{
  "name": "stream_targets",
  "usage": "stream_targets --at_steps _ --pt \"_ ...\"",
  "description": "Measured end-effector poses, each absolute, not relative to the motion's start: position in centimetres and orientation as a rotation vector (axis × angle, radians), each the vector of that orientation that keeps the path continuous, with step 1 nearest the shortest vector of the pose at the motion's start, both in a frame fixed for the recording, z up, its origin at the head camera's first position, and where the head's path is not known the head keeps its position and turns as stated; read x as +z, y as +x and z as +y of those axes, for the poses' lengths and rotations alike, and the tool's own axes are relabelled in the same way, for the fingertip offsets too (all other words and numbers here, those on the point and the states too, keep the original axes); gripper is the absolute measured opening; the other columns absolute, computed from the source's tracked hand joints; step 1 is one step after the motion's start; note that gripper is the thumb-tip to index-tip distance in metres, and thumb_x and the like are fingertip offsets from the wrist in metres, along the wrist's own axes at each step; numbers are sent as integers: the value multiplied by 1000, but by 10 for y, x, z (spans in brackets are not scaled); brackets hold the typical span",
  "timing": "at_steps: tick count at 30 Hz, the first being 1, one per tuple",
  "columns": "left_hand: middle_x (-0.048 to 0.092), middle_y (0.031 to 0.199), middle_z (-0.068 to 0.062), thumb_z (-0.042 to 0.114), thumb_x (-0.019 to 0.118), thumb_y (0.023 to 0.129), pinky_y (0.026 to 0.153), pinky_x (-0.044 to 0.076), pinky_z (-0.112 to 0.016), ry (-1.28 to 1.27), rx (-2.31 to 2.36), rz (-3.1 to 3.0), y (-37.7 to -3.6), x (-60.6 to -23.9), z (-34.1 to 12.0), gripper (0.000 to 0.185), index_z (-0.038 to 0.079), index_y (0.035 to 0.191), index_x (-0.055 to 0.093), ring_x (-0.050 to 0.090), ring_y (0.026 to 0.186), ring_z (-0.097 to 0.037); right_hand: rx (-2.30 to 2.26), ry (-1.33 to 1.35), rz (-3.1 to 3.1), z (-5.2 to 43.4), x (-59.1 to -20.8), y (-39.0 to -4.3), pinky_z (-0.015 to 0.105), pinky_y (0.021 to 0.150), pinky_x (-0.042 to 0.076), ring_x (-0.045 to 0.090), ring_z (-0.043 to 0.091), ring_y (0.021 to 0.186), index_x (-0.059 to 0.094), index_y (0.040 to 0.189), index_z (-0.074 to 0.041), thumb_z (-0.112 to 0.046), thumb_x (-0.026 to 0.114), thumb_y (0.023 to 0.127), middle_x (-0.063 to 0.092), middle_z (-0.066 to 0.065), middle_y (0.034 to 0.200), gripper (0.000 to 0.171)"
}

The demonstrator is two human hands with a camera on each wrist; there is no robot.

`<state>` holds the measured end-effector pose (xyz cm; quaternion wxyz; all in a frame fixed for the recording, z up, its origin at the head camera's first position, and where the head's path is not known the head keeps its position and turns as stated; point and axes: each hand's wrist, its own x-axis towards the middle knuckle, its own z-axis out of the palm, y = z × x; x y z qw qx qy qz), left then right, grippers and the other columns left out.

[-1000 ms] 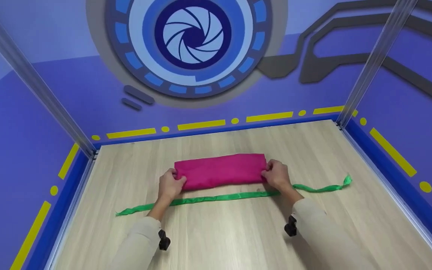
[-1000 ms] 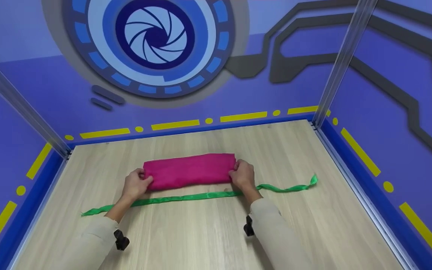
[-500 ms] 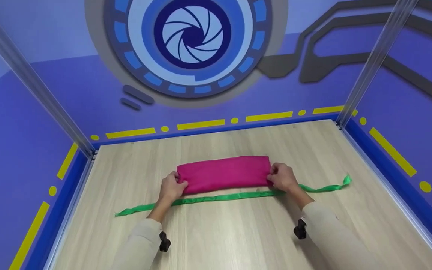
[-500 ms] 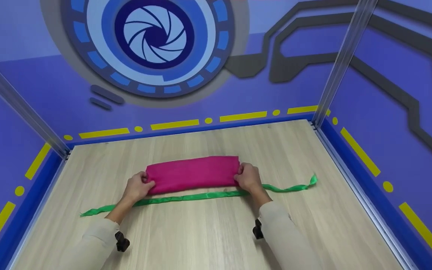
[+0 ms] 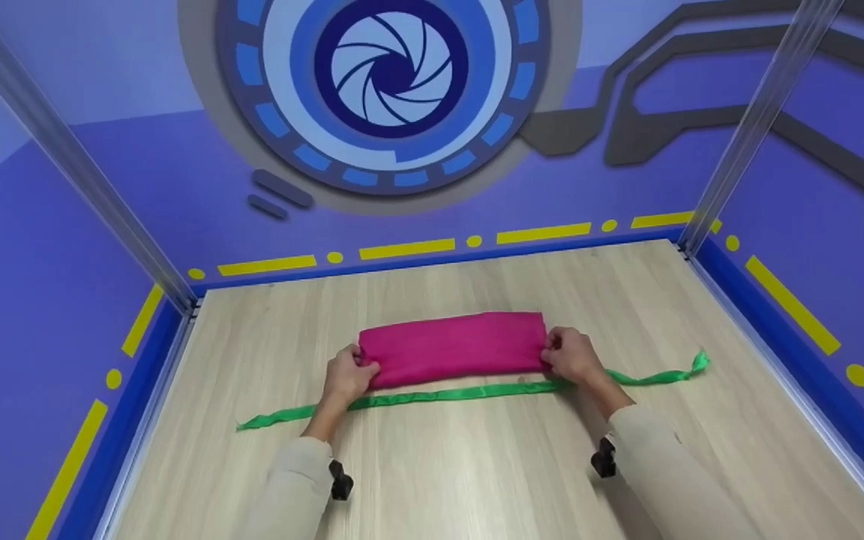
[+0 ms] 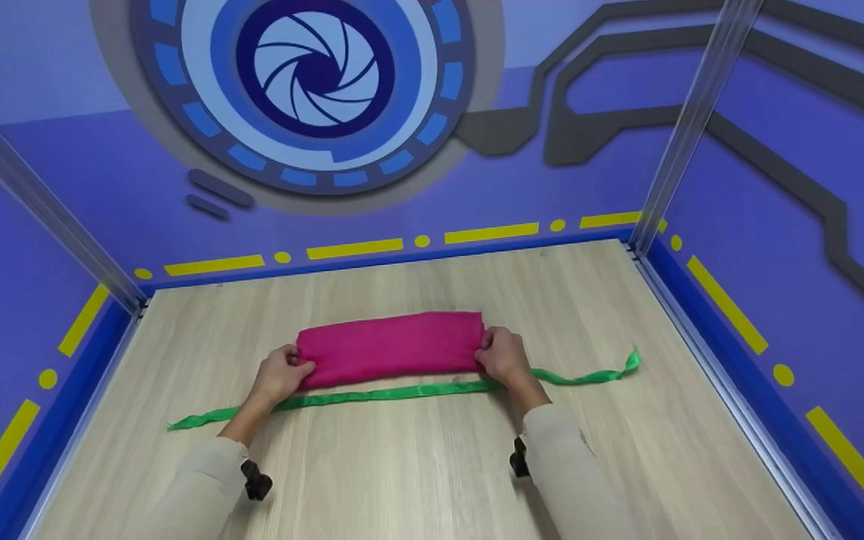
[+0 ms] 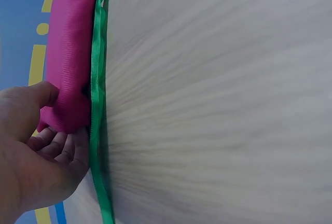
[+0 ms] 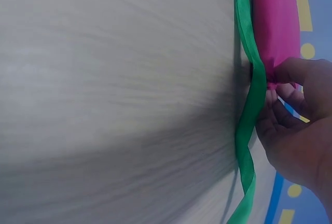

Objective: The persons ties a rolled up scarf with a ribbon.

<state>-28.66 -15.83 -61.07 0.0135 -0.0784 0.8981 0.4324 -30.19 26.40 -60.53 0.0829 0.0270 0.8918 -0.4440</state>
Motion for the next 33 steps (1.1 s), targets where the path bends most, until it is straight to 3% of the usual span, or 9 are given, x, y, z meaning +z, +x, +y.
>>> stream_targets --at_steps 4,11,18,33 --pt "65 101 -12 11 72 95 82 51 -39 -273 1379 2781 -286 -613 -160 28 -5 116 64 60 92 -24 -1339 82 2654 264 -606 -303 28 58 46 55 16 68 59 97 -4 -1 64 101 58 7 84 6" --pt "68 102 -13 14 73 94 78 52 -35 -348 1422 2736 -288 -617 -158 30 -4 117 65 61 90 -24 -1341 91 2649 266 -610 -302 28 58 47 55 17 69 59 98 -3 -2 64 102 58 8 85 6" --pt "69 109 -17 13 72 93 86 54 -40 -370 1463 2734 -290 -617 -156 37 -7 124 64 63 98 -27 -1382 103 2619 266 -608 -304 27 59 51 58 16 69 61 99 -2 -4 65 102 61 9 89 5" --pt "69 109 -16 14 73 95 89 53 -41 -383 1473 2734 -288 -617 -157 36 -6 124 65 64 99 -28 -1389 115 2651 265 -610 -300 26 60 50 59 15 71 62 102 0 -5 65 102 63 9 91 6"
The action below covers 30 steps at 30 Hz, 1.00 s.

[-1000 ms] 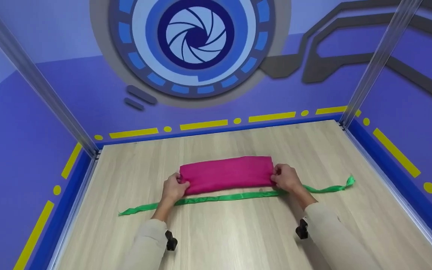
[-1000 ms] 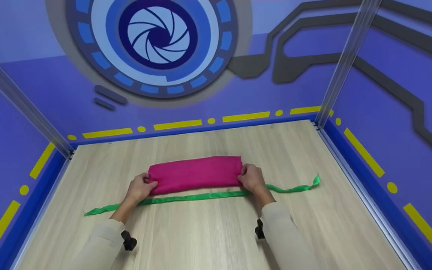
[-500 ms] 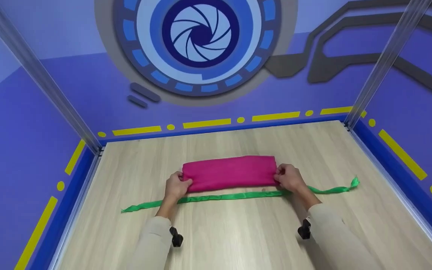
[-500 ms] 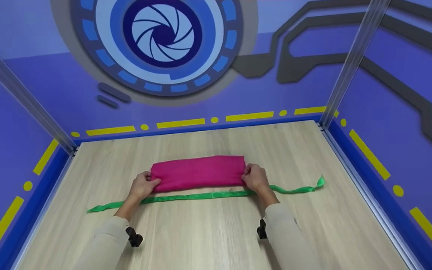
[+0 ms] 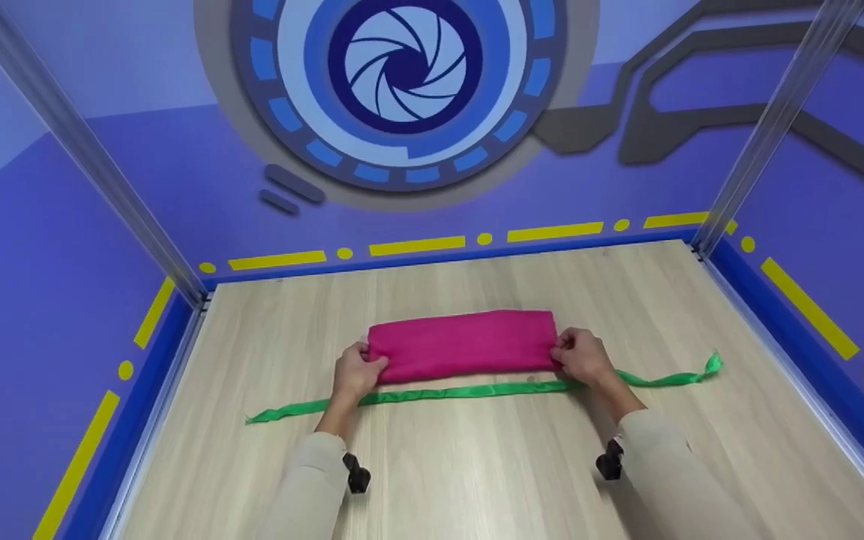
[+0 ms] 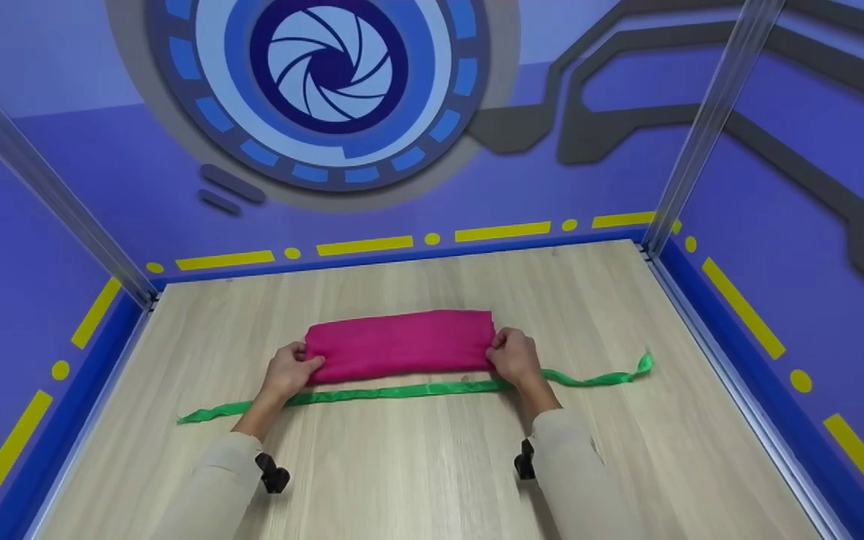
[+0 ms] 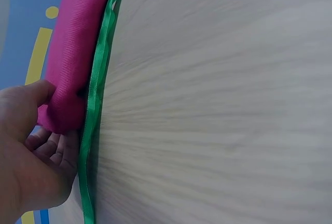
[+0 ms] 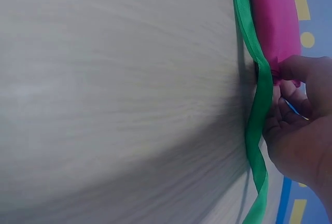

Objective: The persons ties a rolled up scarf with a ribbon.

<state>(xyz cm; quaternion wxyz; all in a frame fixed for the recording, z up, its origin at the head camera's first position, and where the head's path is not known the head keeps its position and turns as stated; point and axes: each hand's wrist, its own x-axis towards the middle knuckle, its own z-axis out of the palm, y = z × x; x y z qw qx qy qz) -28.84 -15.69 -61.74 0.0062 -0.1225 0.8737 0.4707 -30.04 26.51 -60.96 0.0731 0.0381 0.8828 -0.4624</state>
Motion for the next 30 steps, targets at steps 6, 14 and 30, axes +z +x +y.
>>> stream_targets --at_steps 6,14,30 --pt "69 107 -15 14 74 95 88 53 -41 -378 1466 2733 -288 -618 -157 32 -4 120 66 63 97 -27 -1389 108 2651 266 -615 -301 26 60 49 59 14 69 62 102 -1 -6 65 101 62 8 89 6" --pt "68 101 -12 15 73 94 81 51 -37 -378 1463 2754 -288 -616 -155 30 -3 117 67 61 91 -23 -1403 70 2673 269 -612 -303 26 60 49 58 15 69 63 100 0 -6 65 101 63 8 87 7" --pt "68 103 -11 18 73 96 85 52 -38 -399 1459 2743 -288 -617 -157 31 -2 118 66 61 93 -24 -1402 103 2673 265 -613 -304 27 60 49 58 15 69 63 101 0 -6 66 101 61 8 86 7"
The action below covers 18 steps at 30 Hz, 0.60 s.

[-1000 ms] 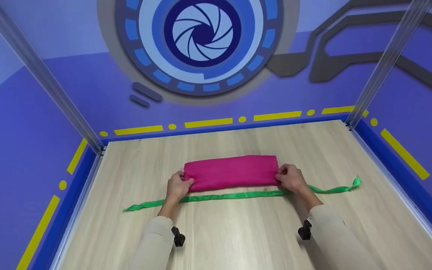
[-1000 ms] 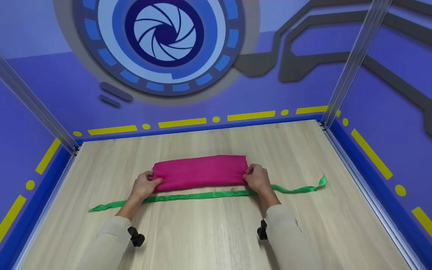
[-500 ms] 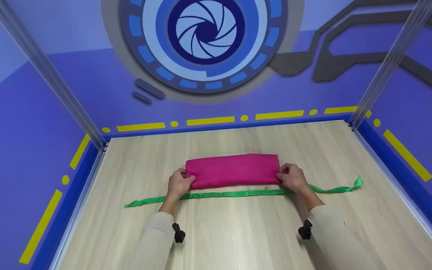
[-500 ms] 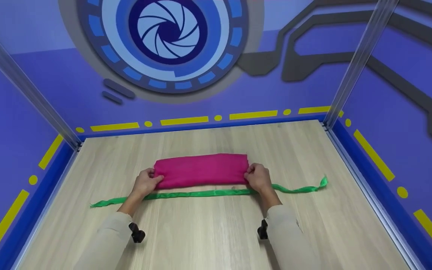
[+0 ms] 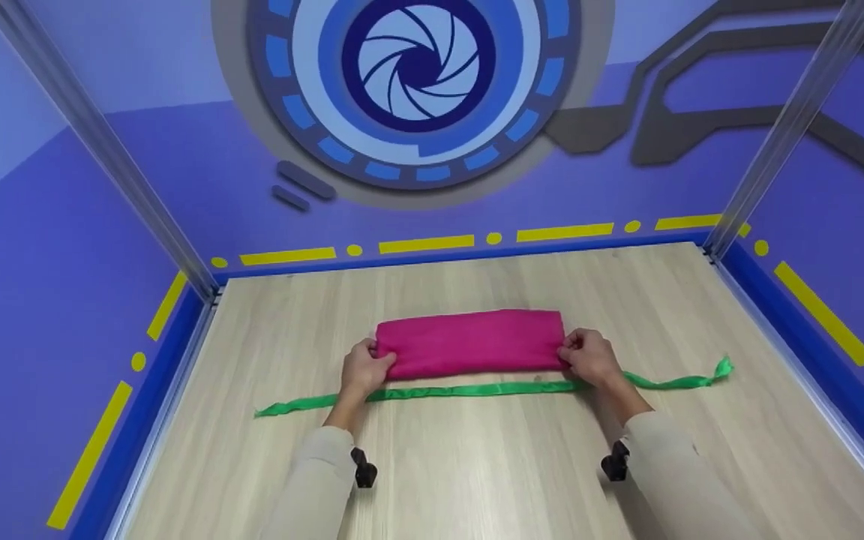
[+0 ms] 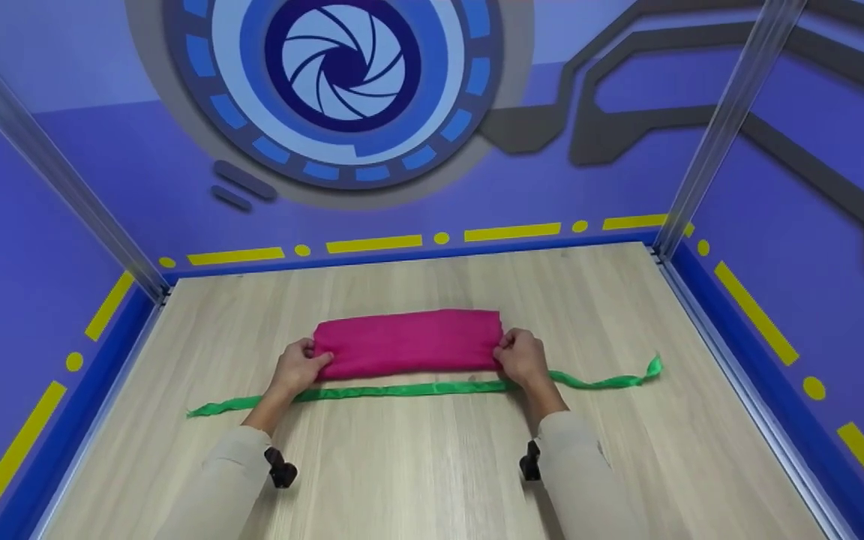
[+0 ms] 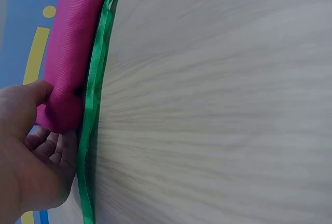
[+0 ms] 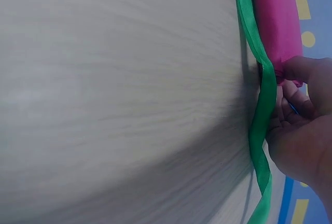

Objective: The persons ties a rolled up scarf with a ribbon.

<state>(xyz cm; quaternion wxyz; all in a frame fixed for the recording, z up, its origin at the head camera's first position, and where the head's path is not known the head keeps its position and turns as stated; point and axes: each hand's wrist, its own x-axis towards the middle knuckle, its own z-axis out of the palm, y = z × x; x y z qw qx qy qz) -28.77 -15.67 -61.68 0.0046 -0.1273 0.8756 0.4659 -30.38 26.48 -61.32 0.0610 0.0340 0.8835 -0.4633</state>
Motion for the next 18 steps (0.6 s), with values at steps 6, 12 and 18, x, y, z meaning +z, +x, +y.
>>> stream_targets --at_steps 6,12,18 --pt "68 106 -13 18 73 96 88 52 -42 -394 1462 2743 -290 -616 -153 34 -3 122 65 62 96 -26 -1396 99 2695 269 -613 -305 27 61 49 58 15 71 63 101 0 -7 66 101 62 8 87 8" --pt "69 107 -13 19 71 97 87 53 -41 -374 1439 2761 -288 -614 -151 37 -4 126 64 63 95 -26 -1400 110 2691 269 -614 -305 26 61 49 57 16 73 63 103 1 -8 66 101 61 9 89 9" --pt "69 109 -14 20 70 98 88 53 -43 -351 1424 2766 -284 -616 -154 41 -5 131 62 63 96 -26 -1418 126 2670 266 -616 -304 25 59 48 56 14 70 62 103 1 -6 66 101 60 8 87 8"
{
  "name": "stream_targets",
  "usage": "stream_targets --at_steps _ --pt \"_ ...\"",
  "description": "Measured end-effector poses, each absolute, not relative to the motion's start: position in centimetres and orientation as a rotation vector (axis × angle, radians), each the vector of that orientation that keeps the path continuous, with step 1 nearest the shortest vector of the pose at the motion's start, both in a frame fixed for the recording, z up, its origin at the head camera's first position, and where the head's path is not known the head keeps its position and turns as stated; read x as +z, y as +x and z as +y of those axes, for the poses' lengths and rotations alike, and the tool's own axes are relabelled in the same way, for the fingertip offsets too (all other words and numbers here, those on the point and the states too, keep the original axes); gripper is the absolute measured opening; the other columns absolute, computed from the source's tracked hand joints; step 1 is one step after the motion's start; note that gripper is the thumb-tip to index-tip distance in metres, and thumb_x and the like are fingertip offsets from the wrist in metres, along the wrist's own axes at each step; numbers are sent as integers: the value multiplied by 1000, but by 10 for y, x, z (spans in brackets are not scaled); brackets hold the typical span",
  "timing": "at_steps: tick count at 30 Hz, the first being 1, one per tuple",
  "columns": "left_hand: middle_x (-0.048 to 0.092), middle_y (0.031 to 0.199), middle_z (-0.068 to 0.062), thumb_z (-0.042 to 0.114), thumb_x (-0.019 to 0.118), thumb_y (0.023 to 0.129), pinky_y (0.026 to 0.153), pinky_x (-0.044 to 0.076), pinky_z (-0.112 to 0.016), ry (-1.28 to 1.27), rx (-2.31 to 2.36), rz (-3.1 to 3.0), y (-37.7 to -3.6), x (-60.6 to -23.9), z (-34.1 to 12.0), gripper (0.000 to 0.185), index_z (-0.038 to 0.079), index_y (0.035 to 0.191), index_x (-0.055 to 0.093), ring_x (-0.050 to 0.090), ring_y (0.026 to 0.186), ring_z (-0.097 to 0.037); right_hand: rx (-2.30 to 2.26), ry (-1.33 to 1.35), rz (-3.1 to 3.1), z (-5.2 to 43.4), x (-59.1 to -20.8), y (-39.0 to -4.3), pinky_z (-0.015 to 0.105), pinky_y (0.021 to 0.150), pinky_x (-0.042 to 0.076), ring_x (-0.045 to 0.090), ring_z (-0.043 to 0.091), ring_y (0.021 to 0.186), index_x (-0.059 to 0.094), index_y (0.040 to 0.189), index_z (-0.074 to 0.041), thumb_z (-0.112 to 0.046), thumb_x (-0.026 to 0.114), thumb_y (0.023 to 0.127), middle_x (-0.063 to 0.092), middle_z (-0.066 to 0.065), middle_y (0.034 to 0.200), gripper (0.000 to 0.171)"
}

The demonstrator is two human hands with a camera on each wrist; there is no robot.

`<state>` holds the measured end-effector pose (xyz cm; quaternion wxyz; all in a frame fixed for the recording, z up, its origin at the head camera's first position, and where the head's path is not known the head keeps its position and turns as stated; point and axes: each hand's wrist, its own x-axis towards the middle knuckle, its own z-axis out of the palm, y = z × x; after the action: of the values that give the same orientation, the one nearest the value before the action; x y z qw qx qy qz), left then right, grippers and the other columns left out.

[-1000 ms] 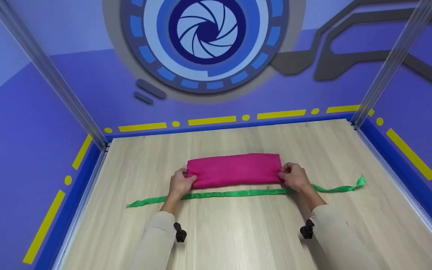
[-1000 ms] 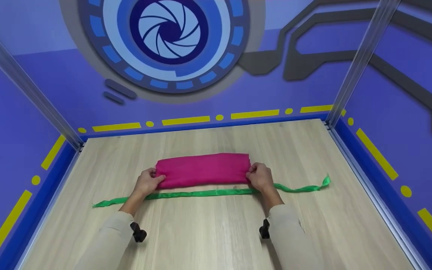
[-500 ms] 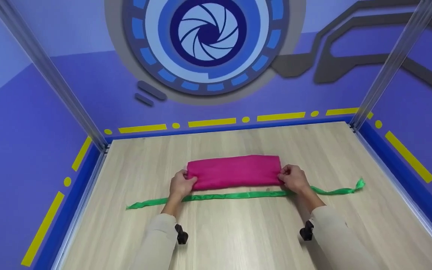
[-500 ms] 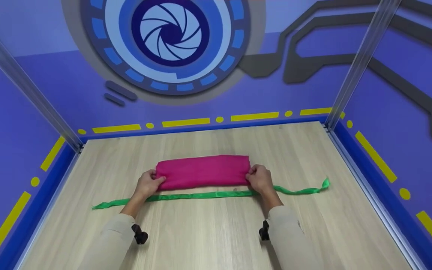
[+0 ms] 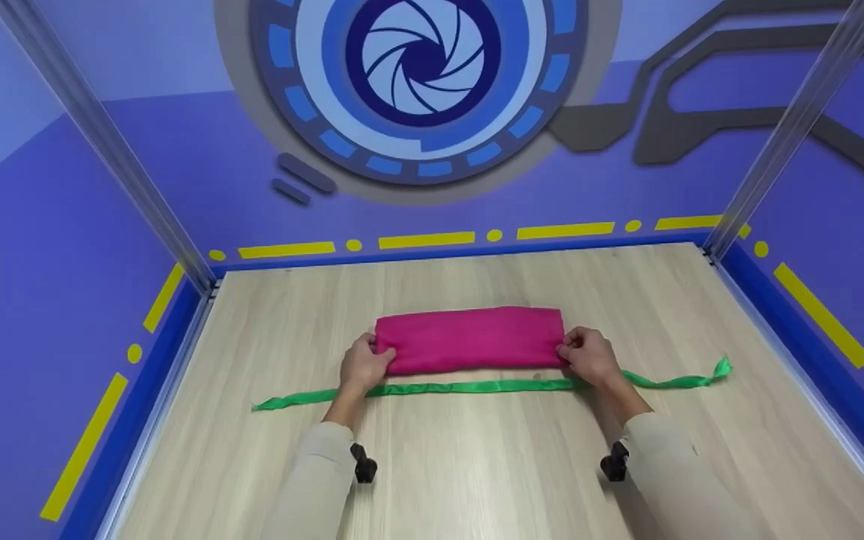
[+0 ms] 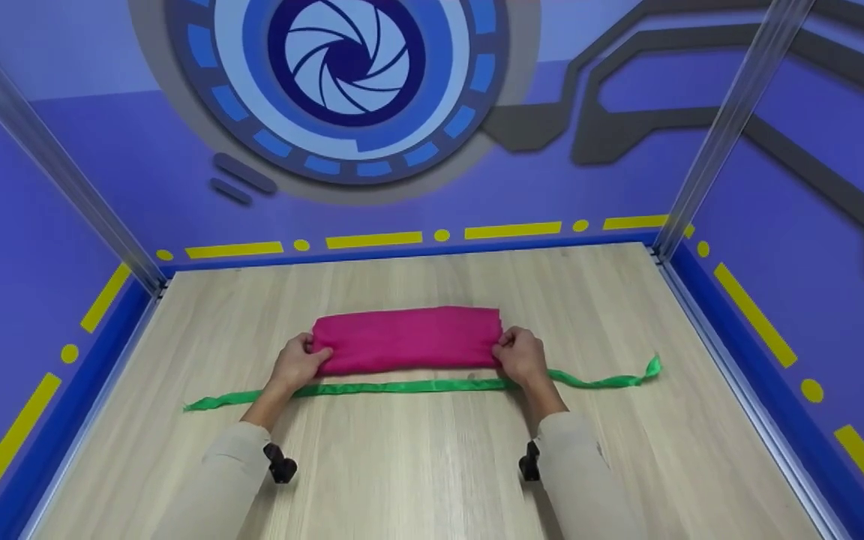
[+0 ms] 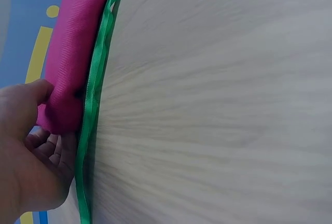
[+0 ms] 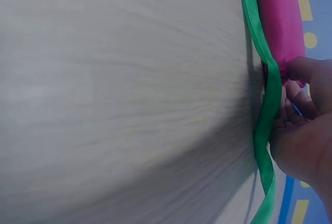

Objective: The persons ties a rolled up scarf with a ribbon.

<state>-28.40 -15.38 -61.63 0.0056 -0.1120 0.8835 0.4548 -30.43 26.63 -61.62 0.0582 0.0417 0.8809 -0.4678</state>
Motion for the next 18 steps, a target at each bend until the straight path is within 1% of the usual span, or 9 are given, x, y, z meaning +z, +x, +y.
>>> stream_targets --at_steps 7,13,18 --pt "69 110 -16 20 71 98 91 53 -46 -343 1414 2776 -284 -619 -154 40 -5 129 62 64 99 -29 -1433 103 2660 267 -615 -304 26 60 48 55 15 71 61 103 1 -5 66 102 59 8 88 8" --pt "70 117 -18 22 70 100 97 53 -47 -320 1410 2778 -284 -620 -154 45 -6 134 60 65 107 -31 -1437 134 2725 262 -617 -298 26 61 48 56 18 74 61 104 2 -6 67 102 61 10 89 10" --pt "71 115 -18 23 69 100 94 53 -46 -328 1408 2788 -285 -617 -153 42 -6 130 62 65 103 -30 -1434 172 2772 260 -615 -293 25 63 50 60 19 78 64 106 3 -9 67 102 64 12 92 13"
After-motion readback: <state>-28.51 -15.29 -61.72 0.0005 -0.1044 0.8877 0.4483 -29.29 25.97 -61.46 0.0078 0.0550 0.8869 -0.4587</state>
